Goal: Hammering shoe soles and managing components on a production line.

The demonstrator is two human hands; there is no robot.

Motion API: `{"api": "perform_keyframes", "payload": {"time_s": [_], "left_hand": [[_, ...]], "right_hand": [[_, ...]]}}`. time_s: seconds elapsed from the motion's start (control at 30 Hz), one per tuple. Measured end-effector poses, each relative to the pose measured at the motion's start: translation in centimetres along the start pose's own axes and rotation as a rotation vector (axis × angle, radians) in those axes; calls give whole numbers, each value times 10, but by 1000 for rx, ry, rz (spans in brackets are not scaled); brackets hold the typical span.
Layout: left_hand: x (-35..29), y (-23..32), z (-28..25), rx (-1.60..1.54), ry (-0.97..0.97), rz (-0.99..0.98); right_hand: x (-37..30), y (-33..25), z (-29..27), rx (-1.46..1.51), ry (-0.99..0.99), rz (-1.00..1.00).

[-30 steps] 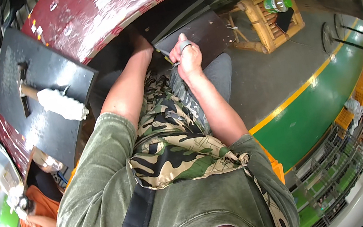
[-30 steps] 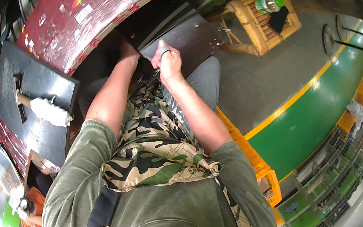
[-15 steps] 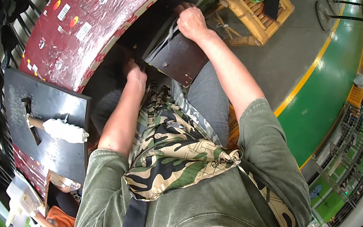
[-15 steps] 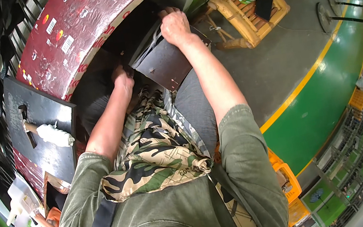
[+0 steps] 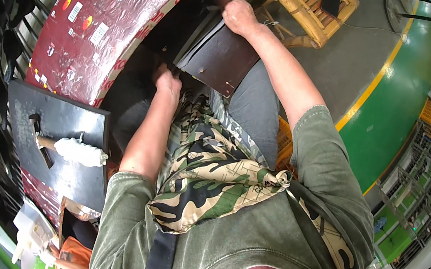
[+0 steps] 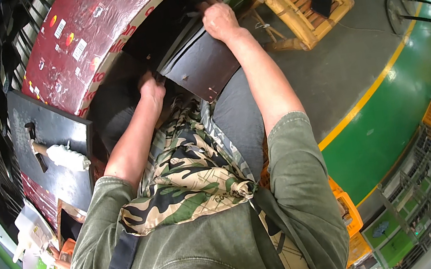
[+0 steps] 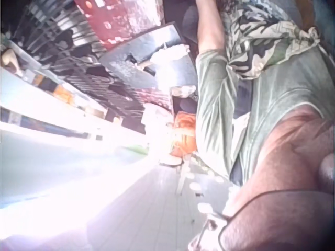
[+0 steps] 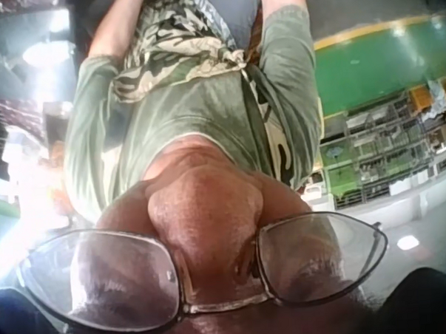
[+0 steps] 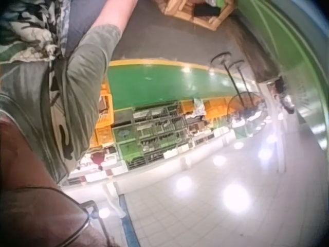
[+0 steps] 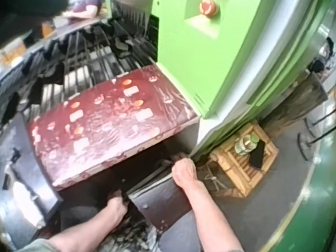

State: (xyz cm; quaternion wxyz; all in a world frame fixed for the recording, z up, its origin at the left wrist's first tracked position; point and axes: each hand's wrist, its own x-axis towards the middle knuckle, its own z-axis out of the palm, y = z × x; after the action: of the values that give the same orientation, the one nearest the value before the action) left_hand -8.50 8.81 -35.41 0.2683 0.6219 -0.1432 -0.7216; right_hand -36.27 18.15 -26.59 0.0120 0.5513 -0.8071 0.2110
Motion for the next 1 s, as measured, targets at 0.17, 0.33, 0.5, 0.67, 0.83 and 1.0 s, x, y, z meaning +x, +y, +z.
{"api": "perform_keyframes", "payload": {"time_s": [0.17,0.33,0.5,0.67,0.83,1.0], "left_hand": [[39,11,-3,-235,149,-195],[95,9,-49,-236,10,-155],[52,-1,-10,-1,185,28],[29,0,29,-392,-146,34],[52,-8,19,-371,-58,274],[38,-13,41,-448,-37,184]], "right_hand": [[-11,17,-11,14,-55,82],[-5,-16,-19,396,21,227],[-28,-66,-56,2087,53,857],[-44,-87,-96,2123,-184,872],[-46,-162,-120,2083,-274,978],[-52,-192,-135,2020,-182,869]]}}
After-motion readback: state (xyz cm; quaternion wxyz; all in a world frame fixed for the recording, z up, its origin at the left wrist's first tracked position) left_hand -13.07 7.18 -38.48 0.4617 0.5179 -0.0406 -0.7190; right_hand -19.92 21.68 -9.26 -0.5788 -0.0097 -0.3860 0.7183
